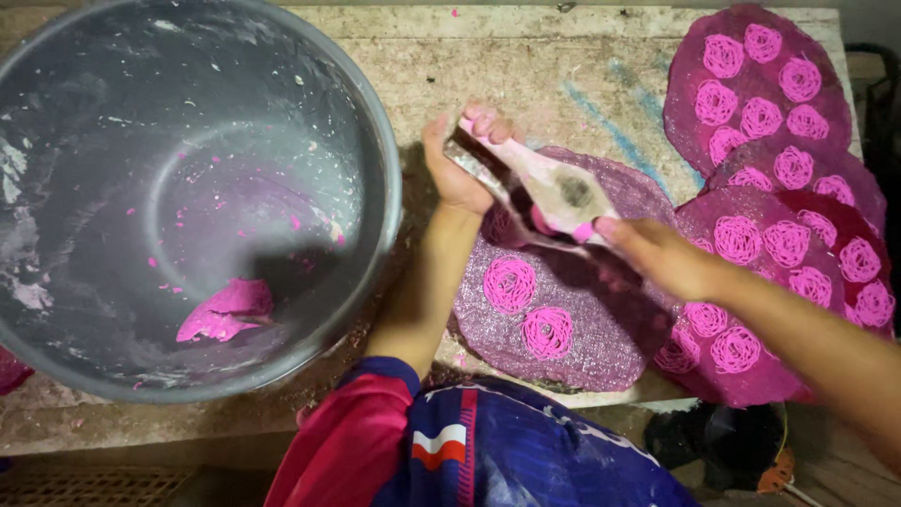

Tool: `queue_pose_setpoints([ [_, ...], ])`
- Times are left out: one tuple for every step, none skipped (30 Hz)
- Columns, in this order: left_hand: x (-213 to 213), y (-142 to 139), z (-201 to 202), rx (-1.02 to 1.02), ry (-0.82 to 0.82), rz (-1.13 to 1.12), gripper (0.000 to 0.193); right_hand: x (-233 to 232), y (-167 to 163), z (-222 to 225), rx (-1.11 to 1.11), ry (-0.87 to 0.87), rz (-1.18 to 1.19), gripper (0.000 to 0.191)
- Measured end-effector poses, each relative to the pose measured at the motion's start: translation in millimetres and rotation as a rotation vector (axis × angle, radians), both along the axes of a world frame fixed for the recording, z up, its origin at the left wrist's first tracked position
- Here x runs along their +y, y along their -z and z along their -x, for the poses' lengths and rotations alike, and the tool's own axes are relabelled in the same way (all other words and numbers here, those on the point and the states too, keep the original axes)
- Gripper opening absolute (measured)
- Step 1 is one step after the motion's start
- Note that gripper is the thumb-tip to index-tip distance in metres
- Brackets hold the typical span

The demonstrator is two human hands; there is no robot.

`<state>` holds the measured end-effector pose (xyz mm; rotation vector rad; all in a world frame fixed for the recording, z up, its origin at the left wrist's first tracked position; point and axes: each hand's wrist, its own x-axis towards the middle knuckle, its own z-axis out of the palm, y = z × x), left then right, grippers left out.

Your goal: The person fills a handheld extruder tool with pink paste from a large basin, scraping the paste in with a small stick, then squeezes the tool to pipe rosette shapes onto round pink boards stacked on the workbench. They repeat the fill-and-pipe cycle across several boards, occasionally repositioning the boards.

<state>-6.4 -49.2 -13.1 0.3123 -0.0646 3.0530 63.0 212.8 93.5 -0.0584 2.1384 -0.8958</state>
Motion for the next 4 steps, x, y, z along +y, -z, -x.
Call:
queue_pose_setpoints([
  [4.2, 1.8, 1.2, 0.033, -0.021, 0.008, 0.034, 1.7, -3.8, 4.3, 0.045, -0.024, -0.021, 0.077],
  [8.7, 3.0, 4.8, 0.065, -0.041, 0.014, 0.033, 3.5, -8.1, 11.6, 0.09, -0.047, -0.044, 0.075],
  [10.4, 3.9, 9.3, 0.1, -0.06, 0.02, 0.033, 4.1, -11.2, 15.2, 0.138, -0.068, -0.066, 0.074],
  [8.7, 4.6, 14.1, 0.106, -0.041, -0.012, 0.034, 2.7, -11.9, 14.7, 0.165, -0.061, -0.101, 0.073],
])
